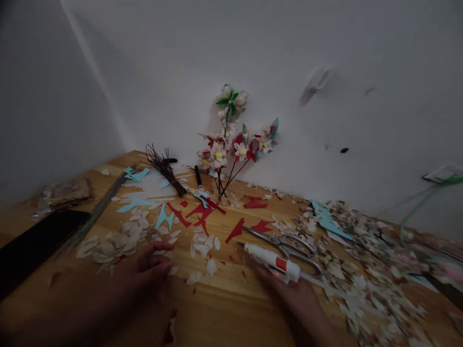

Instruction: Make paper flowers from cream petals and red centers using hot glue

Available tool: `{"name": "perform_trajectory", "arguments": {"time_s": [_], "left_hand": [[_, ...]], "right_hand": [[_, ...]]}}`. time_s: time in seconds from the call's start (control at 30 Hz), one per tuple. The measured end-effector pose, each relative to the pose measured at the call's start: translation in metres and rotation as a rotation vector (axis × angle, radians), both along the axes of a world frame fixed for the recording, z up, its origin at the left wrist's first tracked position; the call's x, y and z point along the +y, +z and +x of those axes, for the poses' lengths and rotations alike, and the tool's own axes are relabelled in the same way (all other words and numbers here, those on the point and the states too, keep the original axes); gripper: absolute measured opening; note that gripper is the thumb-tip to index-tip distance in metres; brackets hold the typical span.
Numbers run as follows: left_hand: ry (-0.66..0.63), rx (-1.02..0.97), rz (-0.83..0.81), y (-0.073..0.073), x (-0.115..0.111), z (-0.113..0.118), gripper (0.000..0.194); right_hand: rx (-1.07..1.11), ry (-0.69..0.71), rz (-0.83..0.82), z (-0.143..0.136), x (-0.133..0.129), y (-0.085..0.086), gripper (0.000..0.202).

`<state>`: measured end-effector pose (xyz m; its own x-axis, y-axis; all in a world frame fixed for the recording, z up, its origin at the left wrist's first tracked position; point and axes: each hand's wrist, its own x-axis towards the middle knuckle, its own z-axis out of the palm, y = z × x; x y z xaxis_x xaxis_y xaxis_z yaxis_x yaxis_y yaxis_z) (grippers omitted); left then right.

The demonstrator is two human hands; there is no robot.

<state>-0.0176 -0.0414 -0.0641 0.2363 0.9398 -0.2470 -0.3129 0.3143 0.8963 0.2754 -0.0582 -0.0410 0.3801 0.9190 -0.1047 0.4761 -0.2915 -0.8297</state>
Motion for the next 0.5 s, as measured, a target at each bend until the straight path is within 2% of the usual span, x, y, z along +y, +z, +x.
{"name": "perform_trajectory", "arguments": {"time_s": [0.13, 0.3, 0.43, 0.5], "left_hand": [[-0.016, -0.016, -0.006, -0.002, 0.000, -0.002, 0.042], [0.011, -0.033, -0.004, -0.001, 0.001, -0.003, 0.046], [0.036, -0.012, 0.009, 0.002, 0.000, -0.003, 0.043], [0.035, -0.004, 0.019, 0.004, -0.001, -0.003, 0.040]], "right_hand": [[-0.063, 0.063, -0.014, 0.026, 0.011, -0.010, 0.034], [-0.121, 0.126, 0.066, 0.024, 0.012, -0.010, 0.040], [-0.399, 0.258, 0.053, 0.044, -0.002, -0.001, 0.038], [-0.598, 0.158, 0.058, 0.058, -0.020, 0.003, 0.038]]}}
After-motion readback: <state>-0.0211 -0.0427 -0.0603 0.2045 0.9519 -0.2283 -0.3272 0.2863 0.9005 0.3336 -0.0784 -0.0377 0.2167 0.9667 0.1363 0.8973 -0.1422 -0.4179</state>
